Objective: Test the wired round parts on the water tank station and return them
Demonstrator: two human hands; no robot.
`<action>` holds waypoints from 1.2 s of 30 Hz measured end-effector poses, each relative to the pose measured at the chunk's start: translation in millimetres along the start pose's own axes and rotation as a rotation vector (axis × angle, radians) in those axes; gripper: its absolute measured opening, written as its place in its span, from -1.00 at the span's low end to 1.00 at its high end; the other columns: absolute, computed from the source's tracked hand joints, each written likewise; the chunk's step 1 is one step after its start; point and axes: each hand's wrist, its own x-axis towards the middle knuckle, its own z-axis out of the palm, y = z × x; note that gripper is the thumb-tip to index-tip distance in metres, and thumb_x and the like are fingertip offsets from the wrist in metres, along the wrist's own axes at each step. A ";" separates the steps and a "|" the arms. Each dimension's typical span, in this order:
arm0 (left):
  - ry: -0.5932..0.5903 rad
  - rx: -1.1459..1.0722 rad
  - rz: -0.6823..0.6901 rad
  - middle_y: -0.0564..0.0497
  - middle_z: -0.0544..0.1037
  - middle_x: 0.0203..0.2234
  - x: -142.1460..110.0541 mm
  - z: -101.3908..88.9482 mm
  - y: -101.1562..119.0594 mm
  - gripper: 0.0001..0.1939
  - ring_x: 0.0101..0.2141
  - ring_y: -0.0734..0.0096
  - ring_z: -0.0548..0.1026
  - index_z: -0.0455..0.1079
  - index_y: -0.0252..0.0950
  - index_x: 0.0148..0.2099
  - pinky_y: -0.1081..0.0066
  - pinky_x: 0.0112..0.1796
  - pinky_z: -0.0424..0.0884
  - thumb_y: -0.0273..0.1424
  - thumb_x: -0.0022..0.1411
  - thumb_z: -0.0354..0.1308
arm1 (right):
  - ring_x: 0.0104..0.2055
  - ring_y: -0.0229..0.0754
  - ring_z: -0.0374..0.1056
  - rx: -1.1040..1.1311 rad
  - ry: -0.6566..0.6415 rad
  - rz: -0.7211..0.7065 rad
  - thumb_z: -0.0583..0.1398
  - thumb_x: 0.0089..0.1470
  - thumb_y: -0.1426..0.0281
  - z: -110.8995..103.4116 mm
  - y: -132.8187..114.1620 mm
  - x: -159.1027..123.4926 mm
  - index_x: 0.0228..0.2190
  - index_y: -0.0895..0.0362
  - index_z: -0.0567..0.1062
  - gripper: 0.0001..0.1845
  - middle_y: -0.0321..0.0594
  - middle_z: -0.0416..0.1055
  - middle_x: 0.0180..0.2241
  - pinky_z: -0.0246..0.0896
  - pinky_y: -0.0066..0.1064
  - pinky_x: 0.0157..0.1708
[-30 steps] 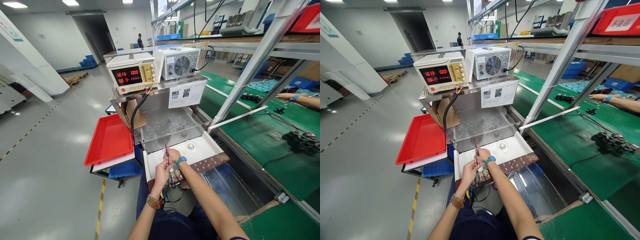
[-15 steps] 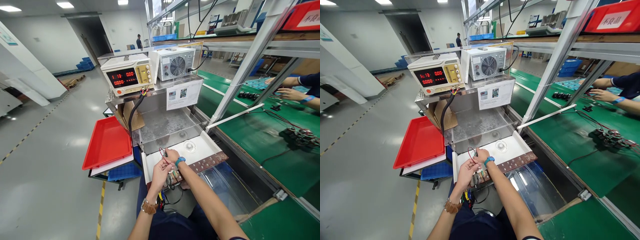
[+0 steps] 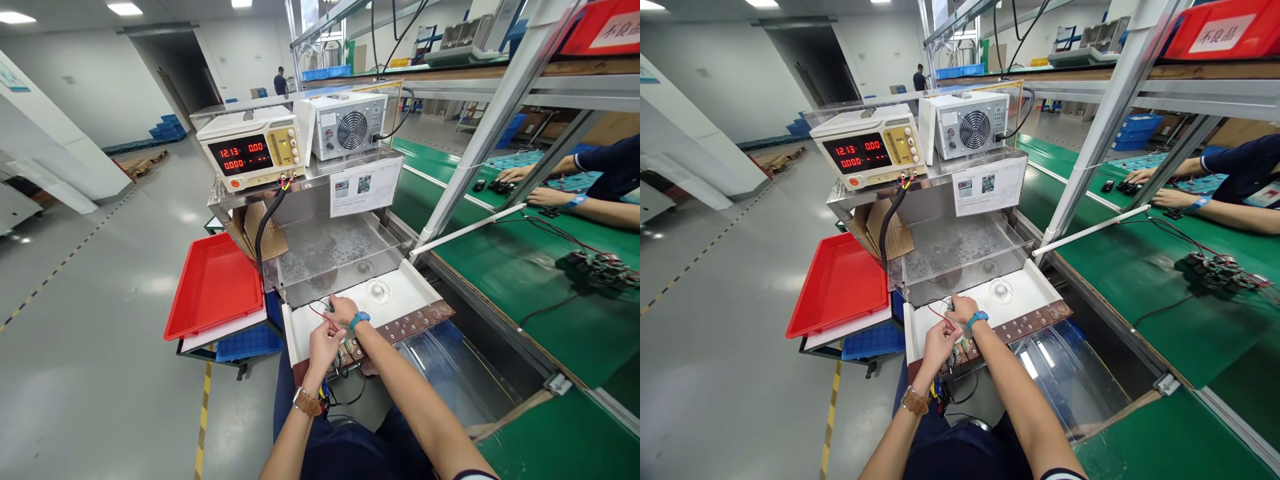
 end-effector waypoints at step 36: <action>-0.079 -0.011 -0.070 0.10 0.47 -0.68 7.3 5.4 -6.5 -0.82 -0.60 0.45 0.38 0.30 -0.25 -0.52 0.47 -0.50 0.18 -0.31 -0.01 0.22 | -0.12 -0.02 0.43 0.037 -0.025 0.037 0.20 0.08 0.07 0.6 1.4 1.9 -0.06 0.11 0.41 -0.52 -0.10 0.52 -0.19 0.12 -0.39 -0.25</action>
